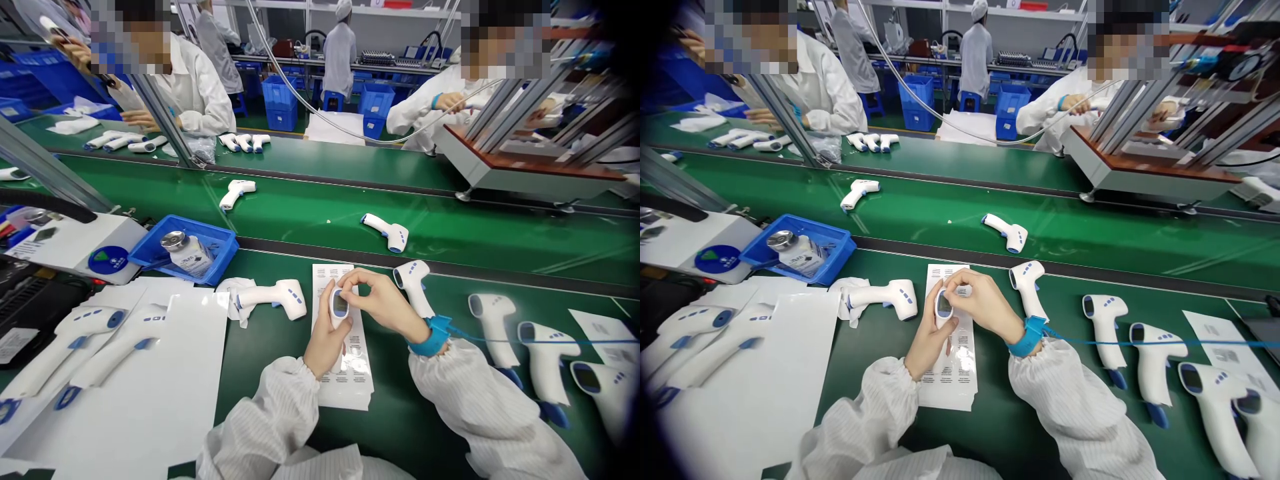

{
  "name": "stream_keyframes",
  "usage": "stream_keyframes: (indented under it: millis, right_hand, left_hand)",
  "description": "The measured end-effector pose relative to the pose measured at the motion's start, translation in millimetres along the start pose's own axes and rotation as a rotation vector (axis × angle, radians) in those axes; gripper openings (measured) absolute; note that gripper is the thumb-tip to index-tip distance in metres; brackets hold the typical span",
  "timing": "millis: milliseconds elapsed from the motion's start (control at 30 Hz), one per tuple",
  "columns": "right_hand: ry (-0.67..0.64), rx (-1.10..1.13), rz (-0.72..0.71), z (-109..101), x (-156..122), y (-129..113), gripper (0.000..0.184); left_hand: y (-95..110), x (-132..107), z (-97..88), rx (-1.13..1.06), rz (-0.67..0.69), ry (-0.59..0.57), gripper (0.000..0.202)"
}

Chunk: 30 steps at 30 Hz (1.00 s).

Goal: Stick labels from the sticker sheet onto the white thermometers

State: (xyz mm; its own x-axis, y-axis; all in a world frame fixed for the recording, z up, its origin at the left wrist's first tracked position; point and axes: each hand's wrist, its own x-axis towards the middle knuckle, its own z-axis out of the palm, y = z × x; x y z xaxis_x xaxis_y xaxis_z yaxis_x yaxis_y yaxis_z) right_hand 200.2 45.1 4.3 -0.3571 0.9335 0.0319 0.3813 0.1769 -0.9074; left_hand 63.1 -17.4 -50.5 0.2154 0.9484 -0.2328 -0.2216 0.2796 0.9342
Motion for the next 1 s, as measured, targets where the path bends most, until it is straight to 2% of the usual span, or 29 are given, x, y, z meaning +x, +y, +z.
stream_keyframes:
  millis: [300,833,1000]
  right_hand:
    - [0.068,0.057,0.003,6.0,-1.2,1.4,0.008]
    - [0.063,0.036,0.005,6.6,-0.7,-0.3,0.009]
    - [0.065,0.032,-0.008,6.8,-0.1,0.4,0.008]
  left_hand:
    - [3.2,-0.4,0.2,0.005,-0.004,-0.008,0.073]
    - [5.0,-0.7,-0.9,-0.002,0.003,-0.025,0.081]
    - [4.9,-2.1,-2.5,0.009,-0.036,0.021,0.074]
